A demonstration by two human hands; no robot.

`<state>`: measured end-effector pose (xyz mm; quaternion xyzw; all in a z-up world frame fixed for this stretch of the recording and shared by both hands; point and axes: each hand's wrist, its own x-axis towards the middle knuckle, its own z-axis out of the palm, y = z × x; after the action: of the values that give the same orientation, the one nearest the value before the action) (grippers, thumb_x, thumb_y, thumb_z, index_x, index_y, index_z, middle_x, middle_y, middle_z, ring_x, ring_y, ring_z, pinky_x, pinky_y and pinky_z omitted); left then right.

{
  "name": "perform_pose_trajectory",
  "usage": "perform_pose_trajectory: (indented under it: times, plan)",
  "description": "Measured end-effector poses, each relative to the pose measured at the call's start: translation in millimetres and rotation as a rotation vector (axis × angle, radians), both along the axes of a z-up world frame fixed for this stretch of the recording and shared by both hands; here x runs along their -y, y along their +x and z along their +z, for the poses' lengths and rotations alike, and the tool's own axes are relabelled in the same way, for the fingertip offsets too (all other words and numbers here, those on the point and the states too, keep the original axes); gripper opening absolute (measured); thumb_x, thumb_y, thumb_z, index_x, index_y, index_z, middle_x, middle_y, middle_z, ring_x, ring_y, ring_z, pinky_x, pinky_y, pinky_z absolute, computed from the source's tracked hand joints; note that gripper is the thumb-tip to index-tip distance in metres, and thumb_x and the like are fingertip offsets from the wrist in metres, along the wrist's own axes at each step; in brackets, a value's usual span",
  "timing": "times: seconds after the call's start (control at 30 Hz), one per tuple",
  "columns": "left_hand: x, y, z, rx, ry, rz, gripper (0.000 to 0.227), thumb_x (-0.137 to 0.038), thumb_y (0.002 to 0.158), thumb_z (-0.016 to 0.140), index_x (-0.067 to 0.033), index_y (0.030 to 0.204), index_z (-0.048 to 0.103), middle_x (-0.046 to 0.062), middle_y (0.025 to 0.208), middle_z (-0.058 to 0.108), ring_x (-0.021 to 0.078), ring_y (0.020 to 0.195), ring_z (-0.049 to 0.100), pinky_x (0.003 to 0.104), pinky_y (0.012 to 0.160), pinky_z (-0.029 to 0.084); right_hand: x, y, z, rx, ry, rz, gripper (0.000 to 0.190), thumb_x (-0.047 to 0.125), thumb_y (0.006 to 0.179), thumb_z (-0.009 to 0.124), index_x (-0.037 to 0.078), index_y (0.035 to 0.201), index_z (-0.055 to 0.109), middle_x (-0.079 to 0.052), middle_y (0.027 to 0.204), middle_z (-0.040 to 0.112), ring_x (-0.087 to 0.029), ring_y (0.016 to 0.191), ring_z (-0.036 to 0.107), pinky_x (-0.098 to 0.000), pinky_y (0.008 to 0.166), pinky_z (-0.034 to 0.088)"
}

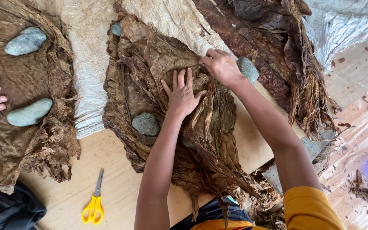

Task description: The person places several smooth stones onto large dried leaves laid out on a table. They adjust the positions of the stones and smooth the leaf surfaces with their hands. A coworker performs a similar task on an adjacent leaf.

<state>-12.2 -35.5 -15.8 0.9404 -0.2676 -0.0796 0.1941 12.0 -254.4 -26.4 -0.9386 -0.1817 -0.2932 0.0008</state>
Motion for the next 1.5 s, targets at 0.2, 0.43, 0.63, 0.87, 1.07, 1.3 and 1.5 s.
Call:
perform_pose_trajectory:
  times: [0.2,0.43,0.63,0.87,1.07,1.3,1.5]
  plan:
    - [-0.3,-3.2,13.1,-0.059,0.028,-0.028,0.091,-0.062,0.102,0.052,-0.016,0.168,0.009,0.009,0.174,0.007,0.0421,0.159,0.001,0.079,0.115,-0.007,9.6,-6.7,-19.6,0.017,-0.029,-0.045,0.008,0.033,0.102,0.065,0.027,0.097,0.067,0.003,0.089,0.056,-0.021,0.088,0.067,-0.0345,0.071,0.055]
    - [0.2,-4.2,11.7,-0.031,0.1,-0.054,0.083,-0.06,0.103,0.049,-0.0233,0.168,0.013,0.001,0.175,0.002,0.0435,0.158,-0.001,0.081,0.114,-0.005,7.8,-31.1,10.2,-0.169,-0.05,-0.258,0.016,0.033,0.095,0.075,0.037,0.11,0.073,0.003,0.102,0.061,-0.021,0.101,0.062,-0.0377,0.08,0.054]
    - [0.2,-4.8,10.1,-0.043,0.062,-0.056,0.081,-0.057,0.104,0.052,-0.0214,0.168,0.016,0.002,0.175,0.006,0.0447,0.158,-0.001,0.081,0.114,-0.005,49.6,-63.5,25.4,-0.709,0.073,-0.743,0.067,0.056,0.088,0.074,0.032,0.145,0.051,-0.018,0.134,0.047,-0.045,0.125,0.047,-0.0561,0.089,0.051]
    - [0.1,-3.1,11.9,-0.027,0.066,-0.056,0.084,-0.057,0.101,0.056,-0.021,0.167,0.018,0.002,0.175,0.009,0.0445,0.158,0.0,0.082,0.113,-0.004,29.1,-72.9,58.4,-0.519,0.429,-0.586,0.059,0.042,0.096,0.077,0.02,0.143,0.05,-0.022,0.125,0.055,-0.043,0.121,0.056,-0.0599,0.088,0.055]
    - [0.7,-2.3,12.2,-0.02,0.087,-0.051,0.085,-0.056,0.098,0.059,-0.0219,0.166,0.02,0.0,0.174,0.011,0.0434,0.158,0.001,0.083,0.113,-0.003,-24.1,-53.1,86.0,-0.665,1.171,0.142,0.064,0.044,0.1,0.071,0.006,0.148,0.051,-0.036,0.116,0.066,-0.033,0.096,0.068,-0.0449,0.079,0.059]
    - [-2.2,-4.7,14.6,-0.008,0.087,-0.053,0.069,-0.055,0.103,0.053,-0.0165,0.158,0.04,0.004,0.173,0.016,0.0437,0.157,0.002,0.083,0.113,-0.006,-50.5,-27.1,72.0,-0.693,1.343,0.274,0.06,0.039,0.098,0.069,0.004,0.144,0.056,-0.023,0.125,0.067,-0.029,0.115,0.062,-0.047,0.098,0.052]
    - [-0.6,-2.6,21.3,-0.084,0.007,-0.009,0.088,-0.051,0.095,0.066,-0.0188,0.163,0.02,0.005,0.173,0.012,0.0387,0.159,0.002,0.08,0.116,-0.007,-50.4,-17.4,70.9,-0.863,0.992,0.078,0.081,0.05,0.097,0.073,-0.002,0.152,0.044,-0.025,0.11,0.068,-0.034,0.1,0.069,-0.0536,0.104,0.048]
